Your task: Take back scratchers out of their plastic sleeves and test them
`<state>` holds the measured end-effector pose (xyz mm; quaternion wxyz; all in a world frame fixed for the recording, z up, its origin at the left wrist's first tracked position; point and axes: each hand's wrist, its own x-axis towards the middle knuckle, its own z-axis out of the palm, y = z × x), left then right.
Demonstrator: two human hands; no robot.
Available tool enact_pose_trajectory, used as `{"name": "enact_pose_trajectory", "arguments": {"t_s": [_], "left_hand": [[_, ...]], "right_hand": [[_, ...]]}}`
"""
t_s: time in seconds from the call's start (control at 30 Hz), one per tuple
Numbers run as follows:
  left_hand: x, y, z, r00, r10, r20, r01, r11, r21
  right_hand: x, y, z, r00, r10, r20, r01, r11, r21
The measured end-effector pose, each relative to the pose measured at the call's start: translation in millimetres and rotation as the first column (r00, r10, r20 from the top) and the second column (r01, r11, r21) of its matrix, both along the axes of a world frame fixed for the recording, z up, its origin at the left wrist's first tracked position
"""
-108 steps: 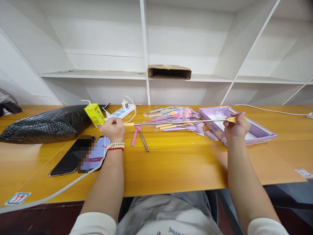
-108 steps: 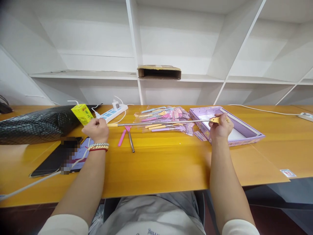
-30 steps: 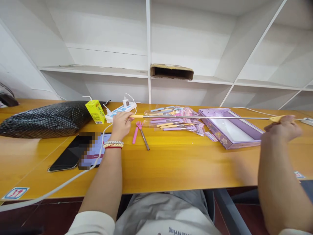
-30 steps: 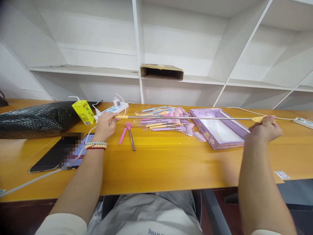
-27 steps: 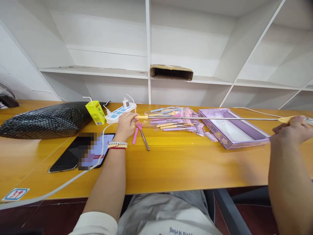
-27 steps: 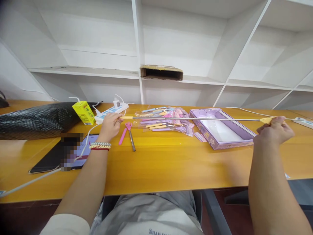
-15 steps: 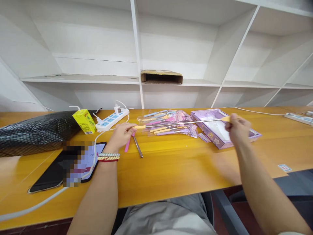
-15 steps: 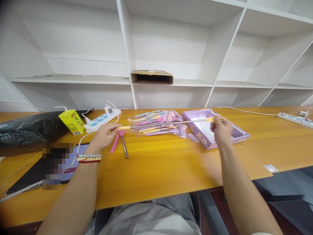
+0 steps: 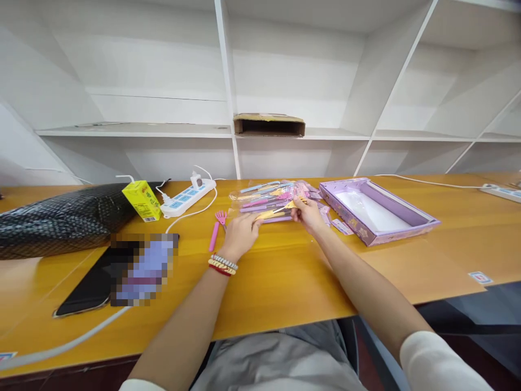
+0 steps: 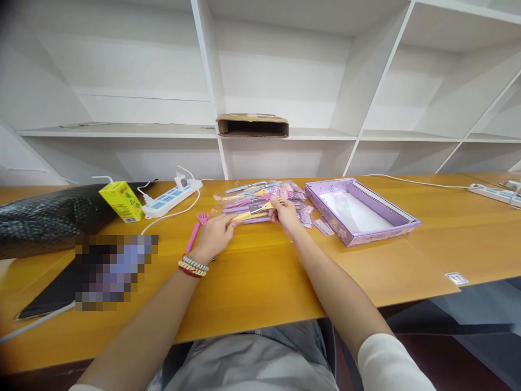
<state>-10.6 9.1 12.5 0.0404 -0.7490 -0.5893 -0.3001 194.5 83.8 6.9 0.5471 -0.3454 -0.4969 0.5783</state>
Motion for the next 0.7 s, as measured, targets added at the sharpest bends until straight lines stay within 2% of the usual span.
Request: {"name": "enact_pose_trajectory", "arguments": {"t_s": [0.13,0.23,0.37,0.57,0.7], "left_hand": [[7,1,-12.0,0.999,0.004,0.035,-0.005,0.999,0.041],[11,1,-14.3,0.999,0.009,0.047,-0.011,0.998,0.059],[16,0,-14.3,1.0,-0.013,0.004,0.013,0.997,0.076],[16,1,-19.8,0.998,-0.06,-0.034,0.062,0.995,0.079],[14,2,-21.8,0.999,-0.029,0.029,0.026,0.995,0.093]], "right_hand": [[-9,-5,-13.6,0.966,0.022,-0.256,-0.056,0.991,-0.124],[-8,-13,-15.4,0.941,0.074,-0.329,-0.115,0.988,-0.105],[-2,-18,-10.9,0.958,0.097,-0.271,-0.107,0.994,-0.023],[-5,-18,-15.1,0.997,0.043,-0.063,-0.044,0.999,-0.01],[-9,-22,-15.3,0.988,0.067,-0.139,-0.072,0.997,-0.026]]}}
